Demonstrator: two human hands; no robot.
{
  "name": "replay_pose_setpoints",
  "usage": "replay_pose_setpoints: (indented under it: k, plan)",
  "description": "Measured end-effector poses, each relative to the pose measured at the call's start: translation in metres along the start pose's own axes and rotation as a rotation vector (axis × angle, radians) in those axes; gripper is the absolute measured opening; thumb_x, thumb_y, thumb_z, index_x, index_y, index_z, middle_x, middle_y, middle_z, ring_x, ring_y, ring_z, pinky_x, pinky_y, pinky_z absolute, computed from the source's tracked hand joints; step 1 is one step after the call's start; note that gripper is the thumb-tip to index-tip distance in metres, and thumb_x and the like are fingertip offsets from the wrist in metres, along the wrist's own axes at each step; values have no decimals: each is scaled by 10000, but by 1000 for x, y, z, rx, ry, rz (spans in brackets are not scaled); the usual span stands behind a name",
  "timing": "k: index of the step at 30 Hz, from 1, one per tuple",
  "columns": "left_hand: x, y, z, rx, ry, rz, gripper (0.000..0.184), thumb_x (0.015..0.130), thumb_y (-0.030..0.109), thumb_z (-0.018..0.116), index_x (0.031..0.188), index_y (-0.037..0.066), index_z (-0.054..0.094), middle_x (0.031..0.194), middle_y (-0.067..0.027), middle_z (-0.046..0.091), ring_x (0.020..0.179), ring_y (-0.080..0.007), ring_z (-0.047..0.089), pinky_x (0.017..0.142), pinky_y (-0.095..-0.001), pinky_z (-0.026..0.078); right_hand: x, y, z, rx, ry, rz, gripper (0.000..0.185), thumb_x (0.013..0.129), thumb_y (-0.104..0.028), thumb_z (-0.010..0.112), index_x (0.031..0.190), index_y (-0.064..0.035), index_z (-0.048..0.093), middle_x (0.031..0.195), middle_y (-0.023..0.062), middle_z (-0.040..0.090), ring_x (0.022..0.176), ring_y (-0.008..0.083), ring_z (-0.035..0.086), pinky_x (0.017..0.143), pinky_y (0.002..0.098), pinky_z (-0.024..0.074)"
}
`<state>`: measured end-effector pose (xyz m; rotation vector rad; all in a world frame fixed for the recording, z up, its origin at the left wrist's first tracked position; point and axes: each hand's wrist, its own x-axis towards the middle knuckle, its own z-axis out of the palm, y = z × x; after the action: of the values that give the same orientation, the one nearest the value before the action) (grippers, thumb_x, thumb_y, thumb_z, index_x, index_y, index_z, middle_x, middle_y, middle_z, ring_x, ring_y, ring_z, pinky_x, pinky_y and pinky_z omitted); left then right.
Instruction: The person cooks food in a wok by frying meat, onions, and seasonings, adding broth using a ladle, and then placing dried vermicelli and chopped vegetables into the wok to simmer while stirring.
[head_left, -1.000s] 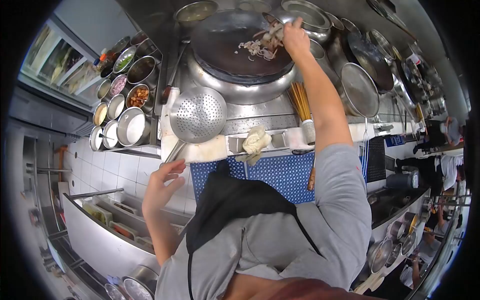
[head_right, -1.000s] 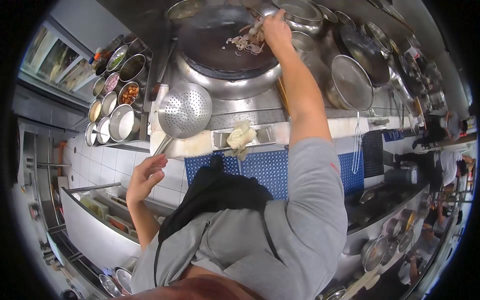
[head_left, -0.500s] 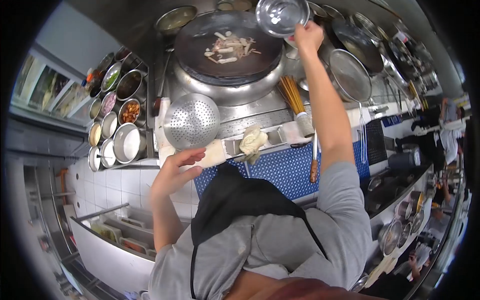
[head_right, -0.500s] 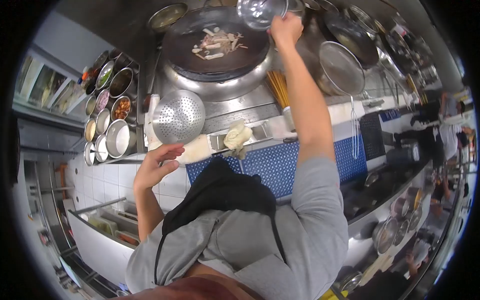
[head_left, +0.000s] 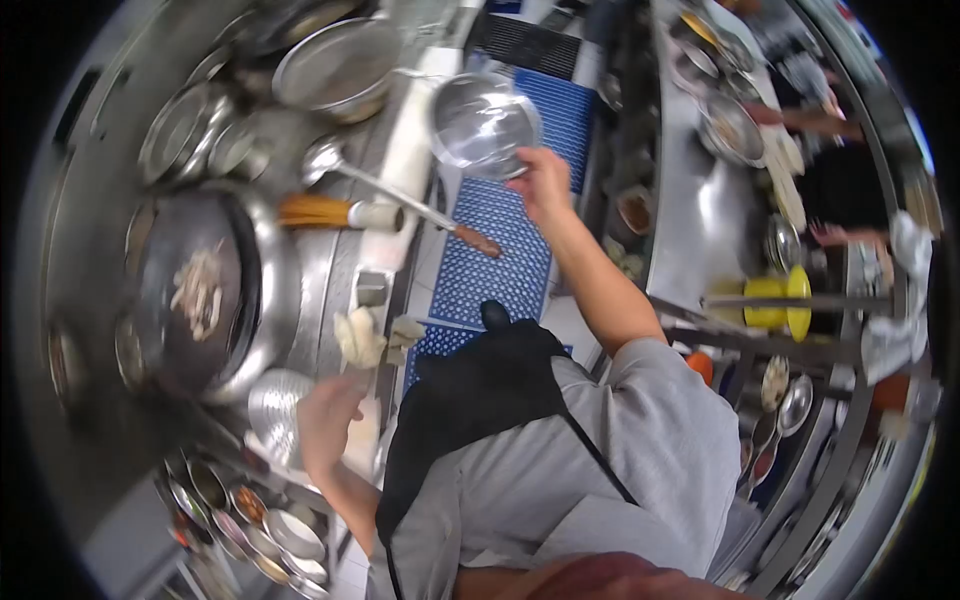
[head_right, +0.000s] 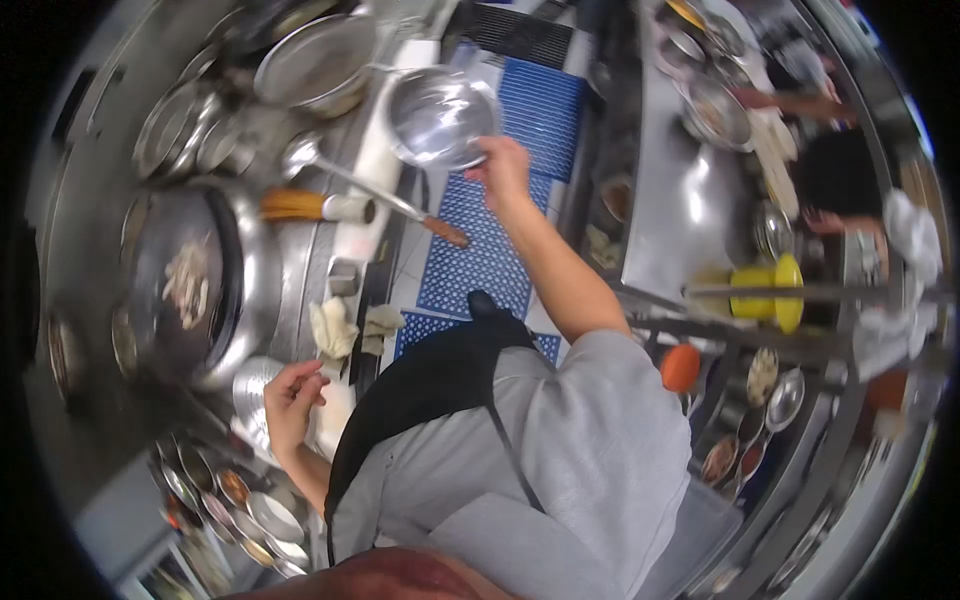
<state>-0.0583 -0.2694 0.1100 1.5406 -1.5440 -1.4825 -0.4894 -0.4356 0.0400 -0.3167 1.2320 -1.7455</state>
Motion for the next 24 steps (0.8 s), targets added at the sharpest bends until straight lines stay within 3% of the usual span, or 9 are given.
replay_pose_setpoints:
  k: [6,9,11,12,14,17,21,22,24]
  plan:
    - [36,25,15,-82,-12,61,252,913,45,694,1160,1,679,770,8,641,643,-51,546,578,-199,417,56,-72,-228,259,790,-292,132,927,-96,605,946,25,555,781,135,608,592,219,625,510,351,591]
    - [52,37,22,-26,-61,56,317,859,-46,640,1167,0,696,887,-6,658,765,-79,586,713,-233,482,75,-89,-319,331,860,-307,197,967,-154,591,945,32,528,797,143,609,626,230,633,561,359,600]
    - [58,49,29,103,-20,54,329,863,-45,638,1183,9,694,915,-2,653,810,-82,593,756,-240,495,98,-78,-363,359,632,-295,392,991,-299,619,1116,58,515,892,162,603,770,281,647,670,388,603]
    - [60,55,34,113,-37,117,332,868,-46,627,1188,15,692,932,-12,655,840,-93,602,779,-252,504,98,-77,-349,247,617,-238,474,949,-392,671,1161,5,523,992,195,603,918,312,671,835,455,609]
    - [66,64,48,104,-32,239,366,851,-72,586,1190,20,689,939,-39,661,860,-122,619,808,-277,521,82,-68,-278,149,416,-134,543,916,-393,723,1254,-14,530,1131,198,627,1039,310,635,946,409,552]
    - [70,58,59,91,2,339,459,772,-104,512,1174,31,687,882,-79,663,816,-174,637,793,-313,531,76,-14,-192,-254,-136,87,307,975,-358,644,1134,-96,622,1032,97,712,801,154,679,642,303,573]
    - [42,57,75,155,138,198,424,764,-41,517,1144,39,689,814,-81,657,778,-198,639,740,-329,516,45,76,-85,-862,-702,287,351,952,-325,675,1190,-67,662,1068,41,686,971,139,613,690,297,533]
    - [34,59,78,150,185,165,406,774,-26,523,1138,39,690,806,-84,658,774,-200,641,731,-332,514,38,99,-66,-884,-905,169,419,942,-251,689,1292,-45,589,1011,60,664,831,135,610,622,274,502]
    - [7,57,78,160,307,103,405,778,-47,545,1146,42,691,820,-89,672,773,-193,650,739,-322,518,17,112,-25,-920,-930,224,469,925,-152,688,1346,-21,527,940,90,643,680,128,576,530,278,466]
